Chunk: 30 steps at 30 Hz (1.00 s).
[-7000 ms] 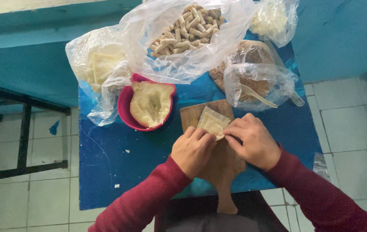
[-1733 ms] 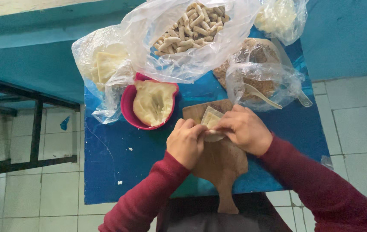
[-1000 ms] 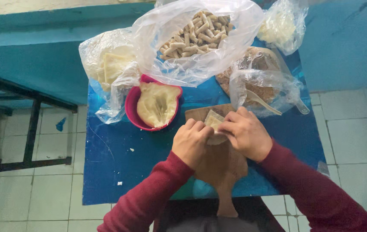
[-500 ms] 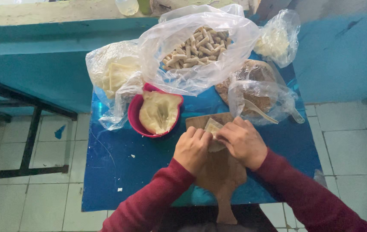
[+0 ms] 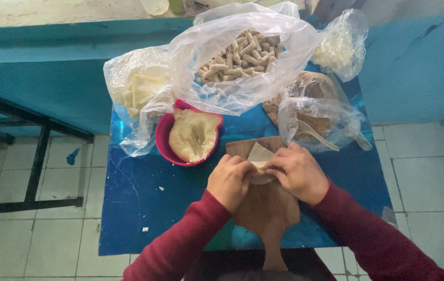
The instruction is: The person cuts a round dough sheet into square pieces with a knife on a wooden board, then folds and stacks the squares. They spoon a brown filling from a plastic bag onto a square, fold the wrapper over it, and press the edges to seal the parcel, repeating the wrapping.
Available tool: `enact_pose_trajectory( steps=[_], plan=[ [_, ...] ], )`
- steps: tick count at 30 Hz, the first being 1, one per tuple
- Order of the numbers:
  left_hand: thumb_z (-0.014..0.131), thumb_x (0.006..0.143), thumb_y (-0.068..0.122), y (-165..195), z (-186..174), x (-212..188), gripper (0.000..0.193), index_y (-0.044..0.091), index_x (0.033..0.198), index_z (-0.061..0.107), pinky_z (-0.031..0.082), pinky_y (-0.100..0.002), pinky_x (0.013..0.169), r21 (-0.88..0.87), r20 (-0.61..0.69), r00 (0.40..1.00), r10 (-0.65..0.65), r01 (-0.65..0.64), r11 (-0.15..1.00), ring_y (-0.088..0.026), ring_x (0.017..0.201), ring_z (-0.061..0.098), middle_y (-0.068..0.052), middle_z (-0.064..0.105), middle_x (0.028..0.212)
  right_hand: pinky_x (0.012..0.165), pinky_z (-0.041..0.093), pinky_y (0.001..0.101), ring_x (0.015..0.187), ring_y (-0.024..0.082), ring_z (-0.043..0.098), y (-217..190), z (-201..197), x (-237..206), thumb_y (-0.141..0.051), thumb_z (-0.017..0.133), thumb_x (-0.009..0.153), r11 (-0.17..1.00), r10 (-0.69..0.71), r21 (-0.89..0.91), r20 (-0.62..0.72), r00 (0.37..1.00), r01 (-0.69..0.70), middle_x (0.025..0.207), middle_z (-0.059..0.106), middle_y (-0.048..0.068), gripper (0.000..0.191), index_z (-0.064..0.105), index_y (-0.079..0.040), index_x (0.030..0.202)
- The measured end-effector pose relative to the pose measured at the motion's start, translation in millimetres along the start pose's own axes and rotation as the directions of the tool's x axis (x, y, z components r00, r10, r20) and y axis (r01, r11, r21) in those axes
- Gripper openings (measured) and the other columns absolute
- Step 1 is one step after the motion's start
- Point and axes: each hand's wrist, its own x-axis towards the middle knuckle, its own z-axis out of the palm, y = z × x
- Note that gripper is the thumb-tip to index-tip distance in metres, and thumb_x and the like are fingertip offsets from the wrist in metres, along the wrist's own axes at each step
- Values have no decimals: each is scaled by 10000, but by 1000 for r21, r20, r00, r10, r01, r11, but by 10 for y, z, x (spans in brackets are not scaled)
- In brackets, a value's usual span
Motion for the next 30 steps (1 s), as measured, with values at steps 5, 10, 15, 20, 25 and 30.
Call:
enact_pose_trajectory(
  steps=[5, 10, 15, 20, 25, 30],
  plan=[
    [705, 820, 113, 25, -70, 33, 283, 129, 1101, 730, 513, -427, 776, -35, 2, 1000, 13, -13, 999, -307, 877, 617, -65, 696, 903, 789, 496, 420, 828, 303, 618, -35, -28, -2, -137, 762, 766, 995, 78, 64, -2, 997, -78, 853, 730, 65, 300, 771, -135, 1065],
    [692, 823, 131, 56, -79, 41, 350, 64, 1165, 666, 501, -434, 774, -48, 20, 999, -33, 34, 998, -304, 872, 618, -70, 682, 876, 793, 487, 436, 844, 311, 618, -90, -58, 0, -134, 762, 747, 994, 80, 73, -27, 996, -77, 880, 729, 77, 424, 714, -82, 1165],
    [659, 805, 116, 53, -31, -6, 74, 127, 876, 679, 496, -412, 778, 125, -24, 991, 130, -126, 984, -299, 897, 585, -74, 634, 893, 811, 495, 417, 867, 287, 628, -64, -45, 0, -134, 748, 770, 997, 74, 6, 14, 997, -74, 856, 726, 33, 126, 739, -129, 895],
    [691, 855, 236, 44, 18, -27, 144, 96, 865, 660, 482, -411, 782, 203, 18, 977, 211, -210, 956, -293, 904, 569, -78, 609, 908, 777, 453, 426, 893, 275, 597, -91, -33, -30, -142, 722, 784, 995, -20, -103, -31, 999, 17, 891, 688, 8, 122, 745, -150, 903],
    [648, 779, 119, 11, 4, -47, 91, 120, 867, 672, 493, -395, 807, 138, -35, 984, 176, -170, 976, -284, 926, 574, -71, 627, 941, 775, 433, 431, 904, 262, 573, -136, -24, -34, -178, 747, 770, 990, -34, -141, -25, 999, 30, 891, 670, -5, 121, 750, -157, 889],
    [685, 823, 145, -40, -10, 20, 102, 113, 919, 693, 496, -418, 762, 97, -8, 992, 126, -125, 987, -278, 880, 588, -49, 627, 859, 793, 436, 420, 911, 253, 572, -80, -8, -15, -156, 740, 753, 993, -19, -115, -58, 998, 13, 900, 676, -24, 115, 763, -169, 865]
  ],
)
